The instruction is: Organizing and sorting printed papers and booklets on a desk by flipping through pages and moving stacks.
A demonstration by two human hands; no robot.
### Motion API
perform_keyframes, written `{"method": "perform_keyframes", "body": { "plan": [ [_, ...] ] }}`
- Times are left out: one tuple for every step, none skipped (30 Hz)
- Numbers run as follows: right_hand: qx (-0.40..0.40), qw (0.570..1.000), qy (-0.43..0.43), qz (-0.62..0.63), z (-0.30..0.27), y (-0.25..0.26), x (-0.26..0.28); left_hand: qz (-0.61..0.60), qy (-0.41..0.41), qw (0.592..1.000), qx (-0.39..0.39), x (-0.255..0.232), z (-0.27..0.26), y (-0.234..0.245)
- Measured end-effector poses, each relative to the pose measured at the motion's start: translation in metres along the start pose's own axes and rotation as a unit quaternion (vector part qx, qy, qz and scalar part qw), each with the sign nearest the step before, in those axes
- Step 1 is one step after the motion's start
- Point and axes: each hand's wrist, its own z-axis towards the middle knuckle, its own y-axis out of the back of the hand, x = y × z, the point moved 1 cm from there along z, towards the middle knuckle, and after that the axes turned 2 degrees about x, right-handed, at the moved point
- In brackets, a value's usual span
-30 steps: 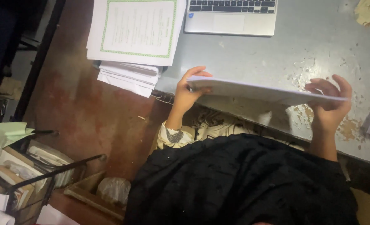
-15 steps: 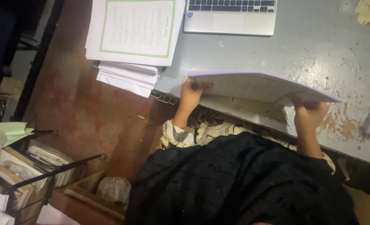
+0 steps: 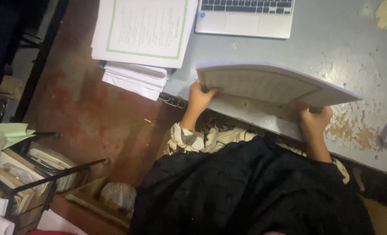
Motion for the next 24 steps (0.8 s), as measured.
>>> {"method": "perform_keyframes", "body": {
  "plan": [
    [-0.009, 1.0, -0.003, 0.016, 0.0, 0.001, 0.006, -0.026, 0.005, 1.0, -0.006, 0.002, 0.0, 0.0],
    [-0.01, 1.0, -0.007, 0.014, -0.002, 0.002, -0.006, -0.025, 0.008, 1.0, -0.003, -0.002, -0.003, 0.0],
    [0.01, 1.0, 0.016, -0.011, 0.002, 0.0, -0.016, -0.015, -0.044, 0.999, -0.004, -0.01, -0.002, 0.002],
    [0.029, 0.998, 0.039, -0.036, 0.005, -0.001, -0.026, -0.006, -0.096, 0.995, -0.004, -0.018, -0.003, 0.004],
    [0.03, 0.998, 0.04, -0.036, 0.003, -0.002, -0.014, -0.006, -0.096, 0.995, -0.006, -0.02, -0.002, 0.003],
    [0.036, 0.999, -0.032, -0.023, 0.001, -0.003, -0.004, 0.022, -0.02, 1.0, -0.001, -0.02, -0.001, 0.002],
    [0.044, 0.994, -0.103, -0.01, 0.0, -0.006, 0.006, 0.051, 0.056, 0.997, 0.003, -0.02, 0.0, 0.002],
    [0.046, 0.994, -0.101, -0.009, 0.004, -0.008, 0.005, 0.051, 0.055, 0.997, -0.001, -0.017, 0.003, 0.003],
    [0.049, 0.993, -0.112, -0.011, 0.002, -0.007, 0.004, 0.064, 0.039, 0.997, -0.006, -0.013, 0.004, 0.002],
    [0.051, 0.991, -0.123, -0.013, 0.001, -0.006, 0.002, 0.078, 0.022, 0.997, -0.011, -0.008, 0.004, 0.0],
    [0.049, 0.991, -0.123, -0.013, -0.001, -0.004, 0.006, 0.078, 0.021, 0.997, -0.009, -0.007, 0.003, 0.0],
    [0.049, 0.992, -0.114, 0.008, -0.003, -0.003, 0.011, 0.082, 0.01, 0.996, -0.016, -0.005, 0.002, -0.001],
    [0.051, 0.993, -0.102, 0.029, -0.002, -0.003, 0.016, 0.084, -0.003, 0.996, -0.027, -0.005, 0.002, 0.0],
    [0.052, 0.993, -0.099, 0.03, 0.004, -0.005, 0.009, 0.083, -0.004, 0.996, -0.03, -0.006, 0.005, 0.0],
    [0.055, 0.996, -0.074, 0.0, 0.004, -0.005, 0.002, 0.032, -0.076, 0.996, -0.02, -0.006, 0.004, -0.001],
    [0.059, 0.997, -0.048, -0.03, 0.004, -0.004, -0.006, -0.019, -0.148, 0.989, -0.01, -0.007, 0.004, -0.002],
    [0.056, 0.997, -0.053, -0.031, 0.002, -0.004, -0.007, -0.019, -0.146, 0.989, -0.005, -0.007, 0.002, -0.002],
    [0.05, 0.996, -0.051, -0.044, -0.001, -0.003, -0.008, 0.003, -0.116, 0.993, -0.004, -0.008, -0.001, -0.002],
    [0.042, 0.997, -0.042, -0.053, 0.007, -0.007, -0.006, 0.026, -0.093, 0.995, -0.008, -0.012, 0.004, 0.0],
    [0.039, 0.997, -0.039, -0.05, 0.009, -0.007, -0.002, 0.026, -0.098, 0.995, -0.009, -0.016, 0.005, 0.001],
    [0.04, 0.995, -0.068, -0.054, 0.006, -0.006, 0.002, 0.053, -0.055, 0.997, -0.005, -0.017, 0.003, 0.002],
    [0.041, 0.993, -0.097, -0.059, 0.004, -0.005, 0.005, 0.079, -0.011, 0.997, -0.001, -0.018, 0.0, 0.003],
    [0.043, 0.992, -0.103, -0.061, 0.004, -0.006, 0.002, 0.08, -0.006, 0.997, 0.003, -0.013, 0.002, 0.001],
    [0.043, 0.994, -0.076, -0.06, 0.004, -0.006, -0.001, 0.089, 0.001, 0.996, -0.005, -0.007, 0.004, 0.0]
  ]
}}
